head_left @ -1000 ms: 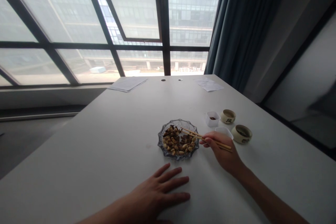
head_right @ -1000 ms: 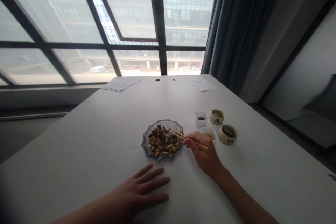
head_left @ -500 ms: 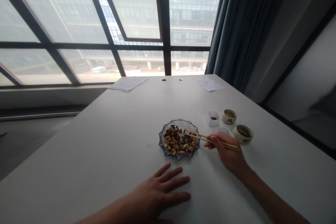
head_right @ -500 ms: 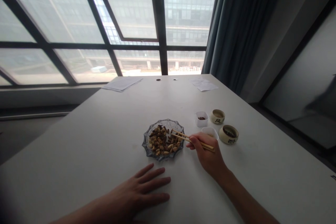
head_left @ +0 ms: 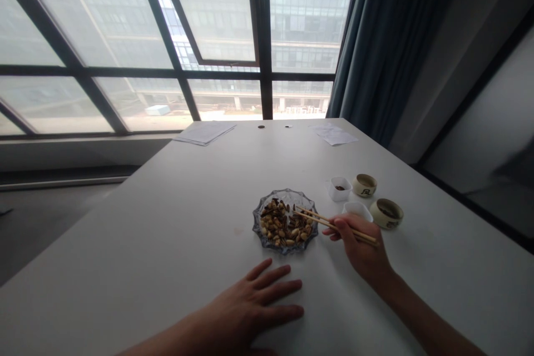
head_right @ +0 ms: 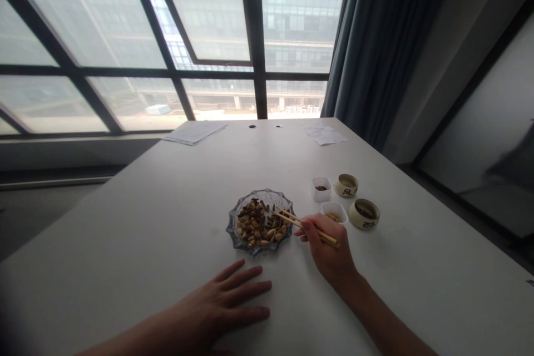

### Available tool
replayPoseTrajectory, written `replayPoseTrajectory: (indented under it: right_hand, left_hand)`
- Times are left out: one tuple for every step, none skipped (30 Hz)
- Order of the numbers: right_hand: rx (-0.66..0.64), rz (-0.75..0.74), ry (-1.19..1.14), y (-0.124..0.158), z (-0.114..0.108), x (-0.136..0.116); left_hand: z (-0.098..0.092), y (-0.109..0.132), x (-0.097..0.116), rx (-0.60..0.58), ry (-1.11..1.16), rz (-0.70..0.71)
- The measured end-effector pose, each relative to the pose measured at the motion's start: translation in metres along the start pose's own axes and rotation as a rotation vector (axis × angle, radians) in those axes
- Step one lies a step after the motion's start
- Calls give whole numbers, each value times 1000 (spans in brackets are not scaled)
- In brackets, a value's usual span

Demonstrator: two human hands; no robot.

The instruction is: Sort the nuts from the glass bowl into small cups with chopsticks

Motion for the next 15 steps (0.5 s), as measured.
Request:
replayPoseTrajectory:
  right_hand:
    - [-12, -1, -3, 0, 3, 0]
    - [-30, -7, -3, 0, 6, 0]
    - [-51, -20, 2, 1, 9, -1]
    - [-71, -34, 9, 1, 11, -2]
    - [-89, -49, 16, 1, 13, -4]
    - [-98, -64, 22, 1, 14, -5]
    - [-98, -77, 24, 2, 14, -6]
    - [-96, -87, 24, 2, 13, -7]
    - [-97, -96, 25, 2, 13, -8]
    - [-98, -104, 27, 2, 12, -9]
    - [-98, -115, 30, 1, 11, -10]
    - [-98, -123, 38, 1, 10, -11]
    - [-100, -130, 51, 0, 10, -12]
    - [-102, -136, 67, 0, 9, -13]
    - [-108, -142, 82, 0, 10, -14]
  left_hand:
    - [0, 0, 0, 0, 0, 0]
    - [-1, 0, 0, 7, 2, 4]
    - [-1, 1, 1, 18, 3, 10]
    - [-2, 1, 1, 27, 4, 16]
    - [-2, 1, 1, 34, 2, 20]
    - [-2, 1, 1, 36, -1, 21]
    - [-1, 1, 1, 38, -5, 21]
    - [-1, 1, 0, 38, -10, 20]
    - [-1, 1, 0, 38, -15, 19]
    - [-1, 1, 0, 38, -19, 20]
    - [-1, 1, 0, 40, -22, 23]
    - [-1, 0, 1, 39, -26, 25]
    - [-1, 0, 1, 40, -29, 28]
    - [-1, 0, 2, 39, -33, 30]
    - [-2, 0, 2, 38, -36, 31]
Point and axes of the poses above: each hand's wrist, its own y-axis away from the middle knuckle, its own z-axis out of the palm, x = y × z, the point moved 8 cm from there along -y, towards the middle knuckle, and after that the axes turned 6 degrees about -z, right-handed, at the moved point
